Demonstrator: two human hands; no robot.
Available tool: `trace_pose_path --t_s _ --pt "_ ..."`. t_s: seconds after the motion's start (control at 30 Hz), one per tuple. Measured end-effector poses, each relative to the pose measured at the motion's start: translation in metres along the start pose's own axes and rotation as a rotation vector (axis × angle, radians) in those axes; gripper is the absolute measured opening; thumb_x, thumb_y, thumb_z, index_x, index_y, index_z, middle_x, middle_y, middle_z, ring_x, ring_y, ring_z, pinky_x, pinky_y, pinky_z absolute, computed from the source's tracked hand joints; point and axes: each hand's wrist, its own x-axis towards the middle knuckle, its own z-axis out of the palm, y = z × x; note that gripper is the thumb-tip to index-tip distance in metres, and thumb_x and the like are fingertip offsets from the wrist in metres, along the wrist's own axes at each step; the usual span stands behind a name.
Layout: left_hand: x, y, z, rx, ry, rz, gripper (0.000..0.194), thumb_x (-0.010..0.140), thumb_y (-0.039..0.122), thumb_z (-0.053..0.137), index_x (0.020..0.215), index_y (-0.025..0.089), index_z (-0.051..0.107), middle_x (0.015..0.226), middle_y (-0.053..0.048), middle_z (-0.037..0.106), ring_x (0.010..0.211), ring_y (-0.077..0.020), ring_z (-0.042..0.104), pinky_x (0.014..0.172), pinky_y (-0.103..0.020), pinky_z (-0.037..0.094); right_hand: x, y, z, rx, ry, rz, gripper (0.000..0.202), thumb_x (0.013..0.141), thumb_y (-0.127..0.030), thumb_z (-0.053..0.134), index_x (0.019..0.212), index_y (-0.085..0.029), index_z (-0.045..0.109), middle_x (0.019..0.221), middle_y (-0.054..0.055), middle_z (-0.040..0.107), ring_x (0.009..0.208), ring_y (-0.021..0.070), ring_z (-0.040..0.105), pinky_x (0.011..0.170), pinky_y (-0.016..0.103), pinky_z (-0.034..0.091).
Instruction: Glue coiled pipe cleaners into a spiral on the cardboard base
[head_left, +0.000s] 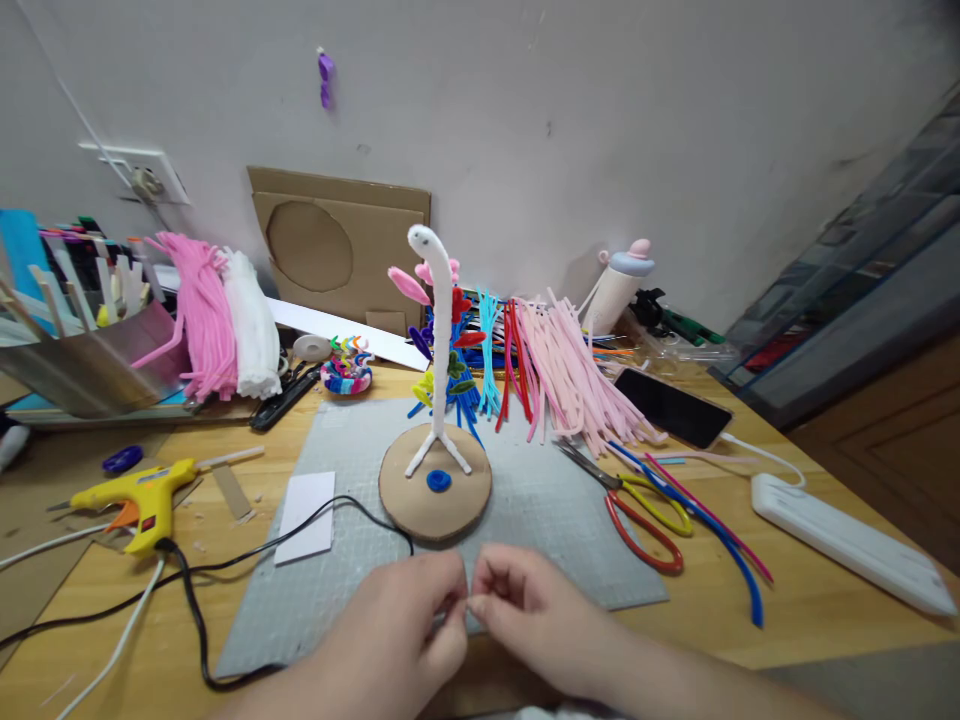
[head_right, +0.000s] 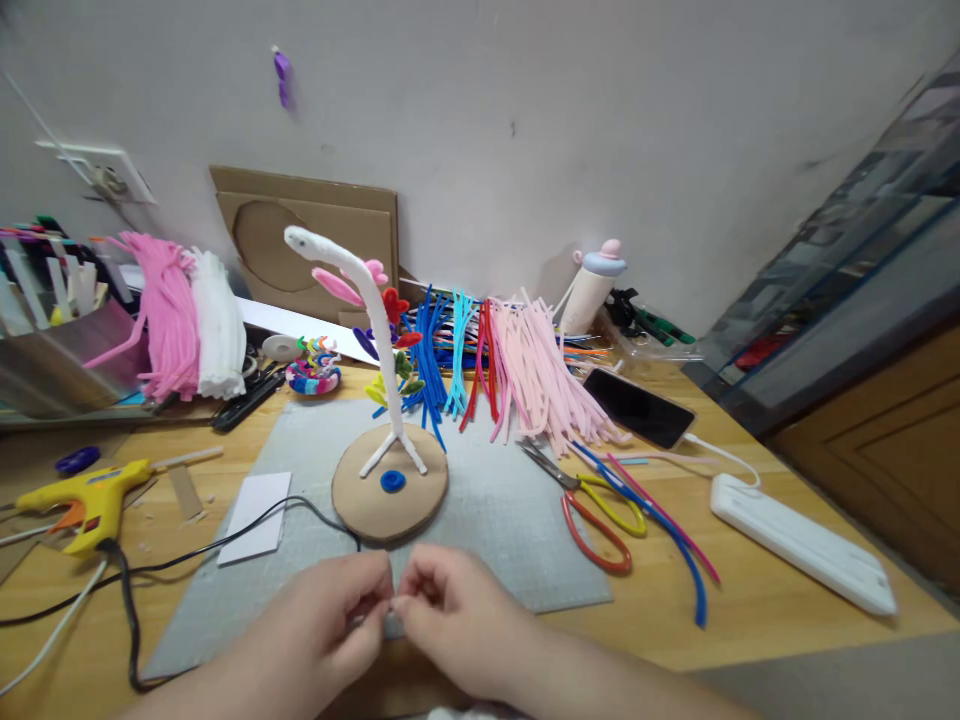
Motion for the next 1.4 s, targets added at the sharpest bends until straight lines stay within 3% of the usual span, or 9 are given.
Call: trace_pose_path --t_s 0.1,0.2,0.37,0.47,0.53,0.8,0.97,1.2,1.4 --pt "-0.003 0.001 0.001 0.194 0.07 0.19 0.011 0.074 0.01 0.043 0.071 0.02 0.046 0.063 0.003 0.05 0.056 -0.0122 0.043 0.052 -0.024 0.024 0.005 0.002 0.002 0.566 -0.225 0.385 0.009 0.073 -0.027 0.047 0.076 -0.023 0.039 0.05 -0.01 0.04 0.035 0.005 0.021 0.04 0.02 0.014" --pt "-0.004 0.003 0.003 0.253 0.106 0.279 0.014 0.073 0.008 0.041 0.073 0.02 0.047 0.064 0.002 0.051 0.057 -0.0129 0.043 0.052 -0.025 0.022 0.008 0.003 0.005 0.656 -0.214 0.403 0.012 0.07 -0.026 0.048 0.073 -0.022 0.037 0.049 -0.011 0.038 0.035 0.004 0.018 0.04 0.019 0.013" --pt "0.003 0.003 0.003 -0.084 0.013 -0.029 0.008 0.074 0.016 0.044 0.066 0.019 0.045 0.061 0.004 0.048 0.058 -0.0117 0.041 0.053 -0.023 0.024 0.002 0.004 0.005 -0.299 0.195 -0.353 0.013 0.07 -0.013 0.048 0.061 -0.019 0.039 0.056 -0.005 0.041 0.053 0.0084 0.036 0.05 0.022 0.023" --pt "0.01 -0.001 0.003 -0.442 -0.155 -0.208 0.006 0.068 0.016 0.045 0.063 0.019 0.045 0.056 0.007 0.04 0.055 -0.01 0.035 0.051 -0.022 0.025 -0.005 0.002 -0.004 -0.952 0.149 -0.883 0.012 0.077 -0.011 0.046 0.067 -0.018 0.047 0.06 -0.002 0.048 0.054 0.0109 0.036 0.05 0.028 0.016" --pt "0.012 -0.003 0.002 -0.55 -0.258 -0.242 0.004 0.066 0.017 0.045 0.063 0.018 0.047 0.054 0.007 0.038 0.053 -0.0091 0.033 0.049 -0.022 0.023 -0.009 0.002 -0.008 -1.092 0.117 -0.992 0.012 0.08 -0.012 0.045 0.071 -0.019 0.049 0.061 -0.001 0.051 0.053 0.0116 0.035 0.049 0.03 0.014" --pt "0.004 0.005 -0.006 -0.328 -0.021 -0.101 0.024 0.082 0.035 0.05 0.065 0.017 0.052 0.061 0.004 0.049 0.062 -0.011 0.043 0.057 -0.022 0.031 -0.003 -0.003 -0.004 -0.06 0.084 -0.076 0.01 0.079 -0.019 0.047 0.069 -0.019 0.045 0.059 -0.006 0.039 0.055 0.0091 0.036 0.051 0.021 0.028" --pt "0.003 0.005 -0.007 -0.254 -0.004 -0.053 0.025 0.086 0.034 0.048 0.067 0.018 0.05 0.063 0.004 0.049 0.062 -0.0111 0.043 0.057 -0.022 0.029 -0.002 -0.009 -0.003 0.036 0.022 -0.057 0.017 0.082 -0.027 0.052 0.069 -0.017 0.049 0.059 -0.005 0.041 0.057 0.0093 0.036 0.054 0.021 0.029" --pt "0.006 0.0 -0.005 -0.701 -0.137 -0.104 0.027 0.081 0.041 0.053 0.069 0.018 0.048 0.058 0.007 0.037 0.057 -0.0102 0.034 0.053 -0.022 0.027 -0.002 -0.005 -0.007 0.14 0.023 -0.062 0.021 0.079 -0.033 0.06 0.069 -0.016 0.052 0.056 -0.006 0.042 0.052 0.0073 0.036 0.049 0.02 0.027" --pt "0.001 0.0 0.0 -0.051 0.055 0.208 0.017 0.091 0.02 0.038 0.081 0.019 0.052 0.076 0.001 0.054 0.067 -0.0126 0.048 0.059 -0.023 0.033 -0.001 -0.002 -0.004 0.627 -0.082 0.2 0.027 0.073 -0.039 0.066 0.073 -0.019 0.048 0.047 -0.009 0.044 0.035 0.0029 0.024 0.034 0.017 0.013"
